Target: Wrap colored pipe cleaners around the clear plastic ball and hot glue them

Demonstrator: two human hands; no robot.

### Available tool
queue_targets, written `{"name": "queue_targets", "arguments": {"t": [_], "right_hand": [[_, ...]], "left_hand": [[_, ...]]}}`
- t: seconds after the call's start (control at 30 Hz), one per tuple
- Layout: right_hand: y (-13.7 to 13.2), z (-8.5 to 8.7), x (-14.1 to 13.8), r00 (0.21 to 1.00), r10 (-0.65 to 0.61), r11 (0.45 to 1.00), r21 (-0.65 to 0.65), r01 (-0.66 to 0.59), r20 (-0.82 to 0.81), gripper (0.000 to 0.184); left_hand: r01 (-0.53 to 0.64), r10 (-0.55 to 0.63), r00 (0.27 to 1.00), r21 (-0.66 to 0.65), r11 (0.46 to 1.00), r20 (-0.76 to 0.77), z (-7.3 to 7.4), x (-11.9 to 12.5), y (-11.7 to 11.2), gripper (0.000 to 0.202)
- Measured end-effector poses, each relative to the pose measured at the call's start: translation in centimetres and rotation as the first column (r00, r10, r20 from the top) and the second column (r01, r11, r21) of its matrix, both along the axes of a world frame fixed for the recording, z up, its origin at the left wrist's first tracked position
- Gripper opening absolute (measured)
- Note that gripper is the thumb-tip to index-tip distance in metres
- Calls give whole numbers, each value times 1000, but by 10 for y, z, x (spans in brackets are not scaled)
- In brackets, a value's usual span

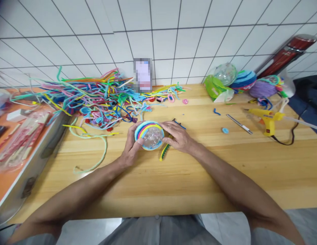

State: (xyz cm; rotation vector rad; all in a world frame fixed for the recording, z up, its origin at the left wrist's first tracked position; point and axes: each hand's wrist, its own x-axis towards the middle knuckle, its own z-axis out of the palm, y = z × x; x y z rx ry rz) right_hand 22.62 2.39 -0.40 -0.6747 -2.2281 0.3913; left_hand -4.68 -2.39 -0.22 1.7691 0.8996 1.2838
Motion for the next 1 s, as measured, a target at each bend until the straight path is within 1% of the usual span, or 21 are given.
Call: {"name": "queue_targets", "arguments": {"t": [0.1,0.17,0.23,0.3,0.37,0.43,0.47,0.53,0.6,0.63,0.7,0.77,0.87,1.0], "right_hand": [[-2,5,-2,1000,-21,1000,-6,21,-20,53],[-1,13,-3,998,-54,997,-55,53,-24,50],[1,24,-4,991,-132,983,-132,128,-22,47],[1,37,-5,964,-264,943,-207,261,13,39],[-3,46,-6,910,-383,879,-239,412,156,31],[-11,48,-8,837,-421,826,-234,513,350,26],[-17,46,-9,808,-414,812,-232,536,420,26],[-28,39,-14,789,-387,810,-234,538,477,31],[-37,32,-19,797,-367,825,-227,517,480,36],[-38,30,-21,800,-363,833,-219,509,477,37],[-37,28,-24,808,-363,842,-207,497,464,39],[-31,28,-23,815,-366,848,-199,491,449,40],[-20,28,-17,837,-346,870,-191,455,424,36],[-13,20,-4,872,-302,903,-178,391,385,37]], "left_hand": [[-13,13,1000,-26,1000,7,-2,1,0,54],[-45,45,999,-3,999,-28,-3,1,1,55],[-74,76,994,26,997,-76,-2,1,2,55],[-85,91,988,50,995,-127,0,0,2,56],[-68,81,981,75,995,-178,2,1,2,57],[-53,75,973,107,993,-219,3,1,1,58],[-57,82,970,111,992,-229,3,1,1,58],[-96,114,970,91,991,-215,0,0,2,59],[-164,171,969,54,985,-180,-4,-1,3,60],[-200,207,966,56,978,-156,-6,-2,4,61],[-221,231,961,82,972,-150,-7,-3,4,64],[-212,228,959,111,971,-170,-5,-2,2,64],[-156,188,959,156,975,-213,1,2,-1,64],[-110,161,956,206,972,-245,5,7,-3,65]]}}
